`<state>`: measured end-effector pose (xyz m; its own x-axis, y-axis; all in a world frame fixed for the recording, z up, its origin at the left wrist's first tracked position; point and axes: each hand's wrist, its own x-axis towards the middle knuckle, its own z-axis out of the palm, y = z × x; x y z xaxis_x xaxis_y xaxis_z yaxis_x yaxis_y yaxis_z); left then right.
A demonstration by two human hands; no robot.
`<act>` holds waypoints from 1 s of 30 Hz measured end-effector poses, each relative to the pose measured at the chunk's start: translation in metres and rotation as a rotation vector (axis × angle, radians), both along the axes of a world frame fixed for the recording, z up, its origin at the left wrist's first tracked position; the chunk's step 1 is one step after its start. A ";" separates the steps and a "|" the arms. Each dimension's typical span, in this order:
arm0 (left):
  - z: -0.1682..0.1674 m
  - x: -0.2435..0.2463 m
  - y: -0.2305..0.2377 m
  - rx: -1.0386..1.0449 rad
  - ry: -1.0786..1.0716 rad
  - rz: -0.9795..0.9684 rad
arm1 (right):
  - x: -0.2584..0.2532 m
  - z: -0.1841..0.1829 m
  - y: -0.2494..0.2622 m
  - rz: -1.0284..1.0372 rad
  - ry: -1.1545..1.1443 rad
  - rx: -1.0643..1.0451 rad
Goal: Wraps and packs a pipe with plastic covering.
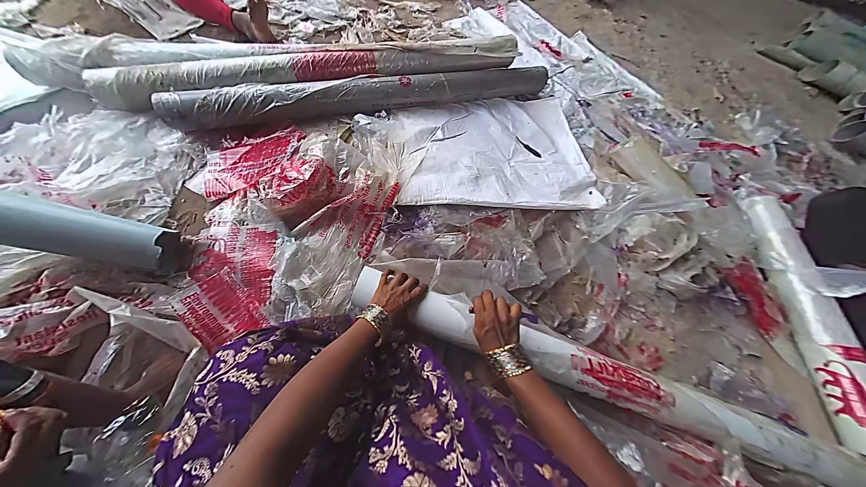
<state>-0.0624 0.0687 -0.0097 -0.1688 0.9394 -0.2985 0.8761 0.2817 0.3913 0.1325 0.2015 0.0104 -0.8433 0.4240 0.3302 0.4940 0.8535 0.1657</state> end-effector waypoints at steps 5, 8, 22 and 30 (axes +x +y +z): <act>-0.004 -0.004 0.000 0.056 -0.004 -0.020 | -0.008 0.011 0.028 0.122 -0.043 -0.007; 0.001 -0.003 -0.002 0.035 -0.014 -0.018 | -0.023 0.047 0.024 -0.149 -0.325 -0.476; 0.008 0.000 0.000 0.001 -0.016 0.007 | 0.015 0.026 -0.039 -0.354 -0.200 -0.698; 0.003 0.003 0.001 0.020 0.040 0.012 | 0.012 0.025 -0.050 -0.338 -0.273 -0.575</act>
<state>-0.0592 0.0695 -0.0063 -0.1920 0.9430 -0.2720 0.8877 0.2850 0.3616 0.1444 0.1517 0.0354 -0.6560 0.7195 -0.2280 0.7515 0.6507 -0.1085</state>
